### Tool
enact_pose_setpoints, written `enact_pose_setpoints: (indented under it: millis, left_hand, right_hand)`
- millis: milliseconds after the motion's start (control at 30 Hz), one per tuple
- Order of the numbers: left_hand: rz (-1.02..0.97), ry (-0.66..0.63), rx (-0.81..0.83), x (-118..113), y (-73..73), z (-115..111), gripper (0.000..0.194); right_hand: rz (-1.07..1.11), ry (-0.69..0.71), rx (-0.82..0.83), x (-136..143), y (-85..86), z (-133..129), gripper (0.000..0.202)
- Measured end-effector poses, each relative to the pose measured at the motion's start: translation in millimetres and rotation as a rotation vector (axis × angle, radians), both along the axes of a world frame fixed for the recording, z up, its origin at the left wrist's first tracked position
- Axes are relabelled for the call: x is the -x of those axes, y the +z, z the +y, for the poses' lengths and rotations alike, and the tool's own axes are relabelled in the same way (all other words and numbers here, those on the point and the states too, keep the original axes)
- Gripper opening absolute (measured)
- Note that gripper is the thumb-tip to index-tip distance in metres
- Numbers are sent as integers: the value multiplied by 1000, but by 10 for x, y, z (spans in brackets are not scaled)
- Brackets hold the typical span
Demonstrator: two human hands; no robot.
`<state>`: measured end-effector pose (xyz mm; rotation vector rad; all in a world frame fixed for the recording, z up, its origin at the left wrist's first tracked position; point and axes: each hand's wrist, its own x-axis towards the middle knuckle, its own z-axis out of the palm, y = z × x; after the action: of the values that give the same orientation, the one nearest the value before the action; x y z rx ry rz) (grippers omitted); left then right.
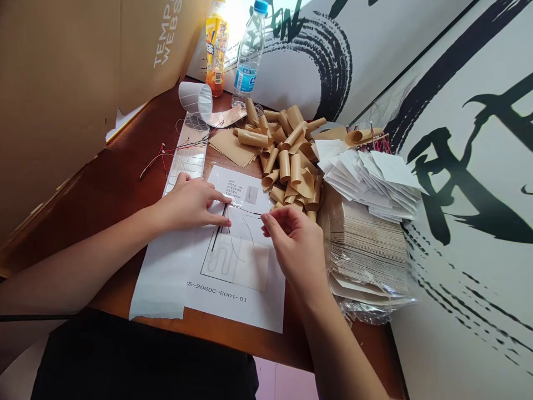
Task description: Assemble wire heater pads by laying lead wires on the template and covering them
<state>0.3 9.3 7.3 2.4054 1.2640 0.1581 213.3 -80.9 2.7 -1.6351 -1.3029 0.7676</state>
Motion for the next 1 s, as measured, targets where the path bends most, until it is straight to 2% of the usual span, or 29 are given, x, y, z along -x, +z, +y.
enact_pose_setpoints:
  millis: [133, 267, 467, 600, 800, 1000]
  left_hand:
    - [-18, -5, 1, 7, -9, 3, 57]
    - [-18, -8, 1, 12, -10, 3, 58]
    - [-28, -18, 11, 22, -10, 16, 59]
    - [-44, -38, 7, 36, -27, 27, 60]
    - [-45, -45, 4, 45, -33, 26, 58]
    - [-35, -49, -5, 44, -28, 20, 57]
  right_hand:
    - [18, 6, -60, -21, -33, -2, 15]
    - [-92, 6, -179, -11, -10, -29, 8]
    - [-312, 276, -392, 9, 130, -42, 12]
    - [-438, 459, -366, -16, 170, -35, 18]
    - [-634, 532, -322, -123, 94, -2, 23]
    - [-718, 701, -215, -103, 48, -41, 26]
